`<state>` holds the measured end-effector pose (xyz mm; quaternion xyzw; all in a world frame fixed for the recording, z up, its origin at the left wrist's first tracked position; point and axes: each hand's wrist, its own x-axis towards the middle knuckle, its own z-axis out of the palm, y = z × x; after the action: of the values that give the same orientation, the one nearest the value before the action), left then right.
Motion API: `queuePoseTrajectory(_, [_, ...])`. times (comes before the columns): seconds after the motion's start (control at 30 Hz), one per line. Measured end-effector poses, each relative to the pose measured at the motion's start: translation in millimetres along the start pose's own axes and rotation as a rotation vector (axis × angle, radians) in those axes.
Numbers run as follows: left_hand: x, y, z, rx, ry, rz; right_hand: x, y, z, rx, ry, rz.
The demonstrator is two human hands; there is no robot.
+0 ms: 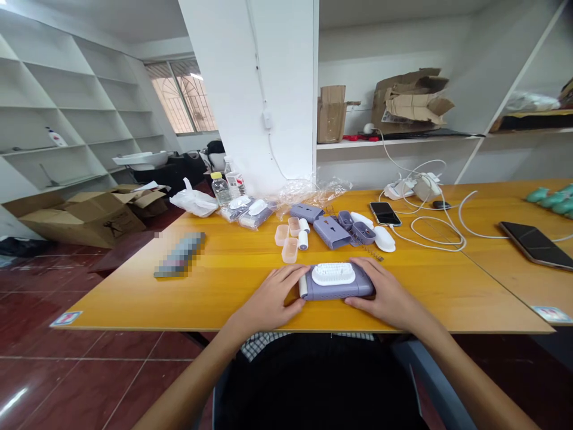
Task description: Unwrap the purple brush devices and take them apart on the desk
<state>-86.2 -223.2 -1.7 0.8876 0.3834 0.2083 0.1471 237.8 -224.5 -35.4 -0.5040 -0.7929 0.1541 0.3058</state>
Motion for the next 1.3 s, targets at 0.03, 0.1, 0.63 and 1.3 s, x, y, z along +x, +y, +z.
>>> queuePoseTrajectory(0.03, [-0.3, -0.3, -0.2, -0.003, -0.001, -0.002, 0.0, 0.2, 0.3, 0.002, 0.001, -0.003])
queuePoseTrajectory(0.1, [-0.7, -0.7, -0.8, -0.007, -0.004, -0.004, 0.1, 0.5, 0.5, 0.005, 0.001, -0.004])
queuePoseTrajectory(0.63, [0.1, 3.5, -5.0, -0.023, 0.008, 0.016, -1.0, 1.8, -1.7, 0.009, -0.034, -0.002])
queuePoseTrajectory(1.3, [-0.8, -0.6, -0.4, 0.022, -0.001, -0.06, 1.1, -1.2, -1.0, 0.001, 0.019, 0.02])
